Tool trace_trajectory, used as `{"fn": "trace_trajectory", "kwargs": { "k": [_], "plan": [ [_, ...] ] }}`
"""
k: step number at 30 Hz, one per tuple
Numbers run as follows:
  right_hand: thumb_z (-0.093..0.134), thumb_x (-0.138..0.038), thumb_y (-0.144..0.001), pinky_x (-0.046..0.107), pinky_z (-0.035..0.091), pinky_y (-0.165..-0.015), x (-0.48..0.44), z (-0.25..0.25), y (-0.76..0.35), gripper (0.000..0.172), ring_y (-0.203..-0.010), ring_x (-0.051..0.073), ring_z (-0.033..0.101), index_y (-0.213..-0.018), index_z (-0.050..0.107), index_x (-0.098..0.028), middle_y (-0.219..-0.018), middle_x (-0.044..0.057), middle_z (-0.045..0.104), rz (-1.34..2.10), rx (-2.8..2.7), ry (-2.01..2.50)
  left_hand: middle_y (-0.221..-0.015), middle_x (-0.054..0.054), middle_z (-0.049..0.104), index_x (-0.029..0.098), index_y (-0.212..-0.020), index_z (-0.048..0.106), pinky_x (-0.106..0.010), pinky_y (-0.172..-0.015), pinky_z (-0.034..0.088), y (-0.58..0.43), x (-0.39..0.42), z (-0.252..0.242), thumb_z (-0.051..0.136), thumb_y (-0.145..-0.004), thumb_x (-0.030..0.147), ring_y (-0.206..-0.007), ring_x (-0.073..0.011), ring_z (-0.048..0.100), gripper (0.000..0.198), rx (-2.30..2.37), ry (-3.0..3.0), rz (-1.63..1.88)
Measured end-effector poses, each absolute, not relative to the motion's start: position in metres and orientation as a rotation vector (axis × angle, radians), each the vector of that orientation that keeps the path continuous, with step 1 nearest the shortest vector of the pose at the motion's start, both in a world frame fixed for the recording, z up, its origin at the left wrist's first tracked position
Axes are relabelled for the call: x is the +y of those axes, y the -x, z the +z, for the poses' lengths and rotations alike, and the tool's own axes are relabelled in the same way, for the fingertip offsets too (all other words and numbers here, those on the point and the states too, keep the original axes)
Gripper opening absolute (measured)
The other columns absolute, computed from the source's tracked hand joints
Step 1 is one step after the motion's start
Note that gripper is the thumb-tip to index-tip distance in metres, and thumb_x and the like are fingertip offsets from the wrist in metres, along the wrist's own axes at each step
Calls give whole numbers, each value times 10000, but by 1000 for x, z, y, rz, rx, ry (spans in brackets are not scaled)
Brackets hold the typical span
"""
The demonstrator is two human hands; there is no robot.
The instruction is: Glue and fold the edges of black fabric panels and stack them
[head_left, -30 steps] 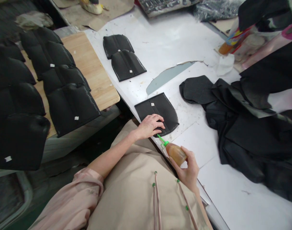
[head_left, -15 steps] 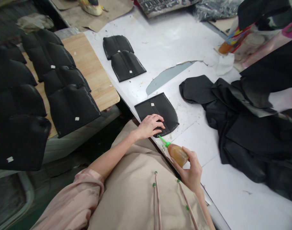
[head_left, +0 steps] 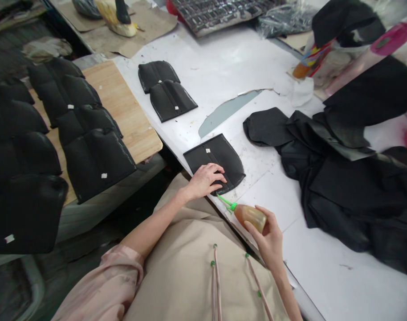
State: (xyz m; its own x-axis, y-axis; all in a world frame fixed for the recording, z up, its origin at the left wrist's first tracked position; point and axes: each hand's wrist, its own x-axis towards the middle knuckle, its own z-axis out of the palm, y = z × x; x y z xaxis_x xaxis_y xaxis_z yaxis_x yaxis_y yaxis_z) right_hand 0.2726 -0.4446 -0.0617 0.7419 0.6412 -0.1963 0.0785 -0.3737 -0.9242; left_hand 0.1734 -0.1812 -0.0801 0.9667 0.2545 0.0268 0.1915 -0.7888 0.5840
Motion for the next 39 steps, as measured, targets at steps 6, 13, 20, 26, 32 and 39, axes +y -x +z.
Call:
{"fn": "trace_trajectory", "kwargs": {
  "k": [6,13,20,26,32,39],
  "plan": [
    [508,-581,-907,331,497,-536,-449,-66,-287,458,-760,244,646,-1201,580,-238,-1074,112,673,777,-170,1477,-1225,-31,587,275,-1017,692,-399,-981,404,-173,-182,-79,685,-856,262,-1195,-224,494,162,327,-2502,154],
    [425,-679,-910,365,516,-534,-443,-58,-314,551,-767,248,625,-1216,596,-253,-1011,118,658,597,-174,1389,-1153,-43,582,258,-980,690,-407,-918,432,-188,-203,-79,714,-826,265,-1124,-239,499,155,552,-2556,232],
    [761,-418,-762,277,493,-534,-441,-50,-307,506,-762,218,643,-1194,591,-216,-1060,90,647,419,-132,1502,-1057,-64,538,220,-997,672,-389,-866,483,-215,-214,-80,656,-870,356,-1008,-229,531,187,769,-2504,293],
    [781,-394,-747,294,536,-575,-454,-64,-288,526,-878,243,636,-1202,586,-213,-1065,80,639,416,-194,1721,-1241,-70,520,237,-1171,639,-376,-992,477,-194,-191,-78,712,-830,344,-1154,-226,516,365,370,-2430,164],
    [801,-398,-730,407,554,-810,-458,-69,-279,535,-963,251,632,-1182,588,-205,-1123,89,623,331,-368,1840,-1228,-65,532,232,-1123,644,-394,-982,488,-195,-198,-80,760,-773,291,-1133,-236,526,374,455,-2463,216],
    [785,-417,-755,405,541,-811,-463,-83,-273,562,-1000,258,615,-1226,571,-197,-1197,116,606,271,-513,1983,-1203,-55,540,230,-1079,645,-380,-962,498,-198,-201,-79,768,-749,275,-1101,-229,532,356,481,-2489,224]
  ]
}}
